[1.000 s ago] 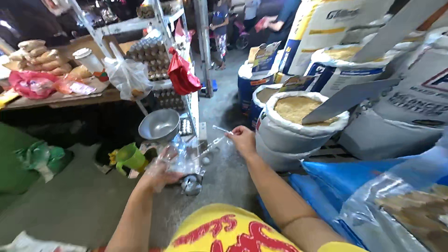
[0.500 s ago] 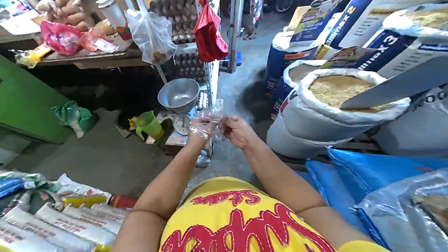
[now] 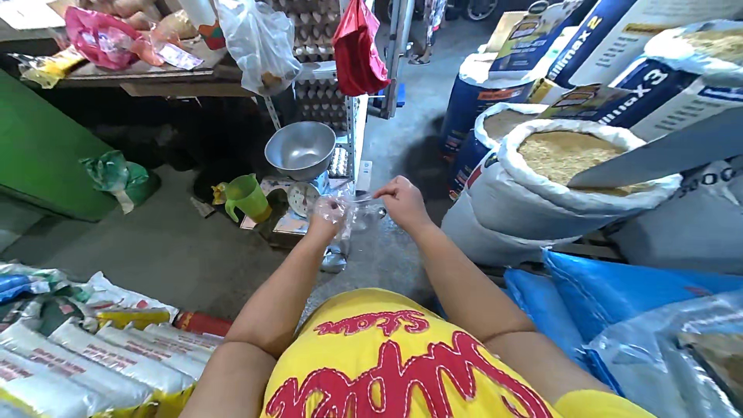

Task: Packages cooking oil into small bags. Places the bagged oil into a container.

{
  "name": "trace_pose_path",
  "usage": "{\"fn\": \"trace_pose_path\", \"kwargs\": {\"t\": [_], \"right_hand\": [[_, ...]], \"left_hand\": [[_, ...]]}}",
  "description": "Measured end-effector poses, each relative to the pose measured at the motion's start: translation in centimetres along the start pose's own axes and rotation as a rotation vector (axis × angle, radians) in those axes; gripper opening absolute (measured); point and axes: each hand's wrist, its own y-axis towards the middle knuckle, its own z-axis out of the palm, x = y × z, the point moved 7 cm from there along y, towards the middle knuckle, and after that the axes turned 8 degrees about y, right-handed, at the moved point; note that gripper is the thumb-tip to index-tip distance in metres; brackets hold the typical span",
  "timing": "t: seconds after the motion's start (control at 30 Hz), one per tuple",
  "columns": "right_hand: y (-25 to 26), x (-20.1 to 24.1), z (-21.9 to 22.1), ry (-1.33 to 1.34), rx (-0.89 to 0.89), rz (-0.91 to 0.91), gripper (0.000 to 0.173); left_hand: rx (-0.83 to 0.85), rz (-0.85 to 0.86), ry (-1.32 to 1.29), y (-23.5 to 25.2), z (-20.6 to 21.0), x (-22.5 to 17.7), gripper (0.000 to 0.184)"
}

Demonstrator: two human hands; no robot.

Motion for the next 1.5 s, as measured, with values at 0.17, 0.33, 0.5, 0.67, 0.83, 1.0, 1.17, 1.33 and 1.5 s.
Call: {"fn": "trace_pose_path", "kwargs": {"t": [0.17, 0.33, 0.5, 0.67, 0.83, 1.0, 1.17, 1.33, 1.5], "right_hand": [[2.3, -0.6, 1.1, -0.505, 0.098, 0.097, 0.04], [3.9, 0.1, 1.8, -0.429, 0.104, 0.007, 0.032], [3.1, 3.2, 4.5, -0.424, 0.163, -0.216, 0.025], [1.1, 5.3, 7.1, -0.314, 0.192, -0.262, 0.021], [-2.1, 6.6, 8.7, -0.198, -0.006, -0.519, 0.024], [-4.9, 8.1, 10.1, -0.145, -0.103, -0.762, 0.025], [-7.4, 10.0, 11.5, -0.147, -0.09, -0.999, 0.02], [-11.4, 9.7, 14.1, -0.118, 0.029, -1.242, 0.027], [-10.0, 7.4, 12.5, 0.16, -0.005, -1.013, 0.018]], "left_hand": [[0.282, -0.138, -0.217, -0.5, -0.1, 1.7, 0.041], [0.409, -0.073, -0.209, -1.8, -1.3, 0.9, 0.039], [0.406, -0.046, -0.137, -1.5, -1.8, -0.7, 0.035], [0.347, -0.091, 0.062, -0.8, -2.2, -1.0, 0.027], [0.304, -0.163, -0.587, -0.9, -1.5, 0.4, 0.018], [0.183, -0.152, -1.073, -2.3, -0.7, 1.3, 0.039], [0.307, 0.11, -1.051, -2.9, -0.8, -1.8, 0.053], [0.15, 0.337, -1.008, -2.6, -2.7, -3.0, 0.052], [0.059, 0.467, -1.105, -3.2, -5.6, -2.6, 0.049]]}}
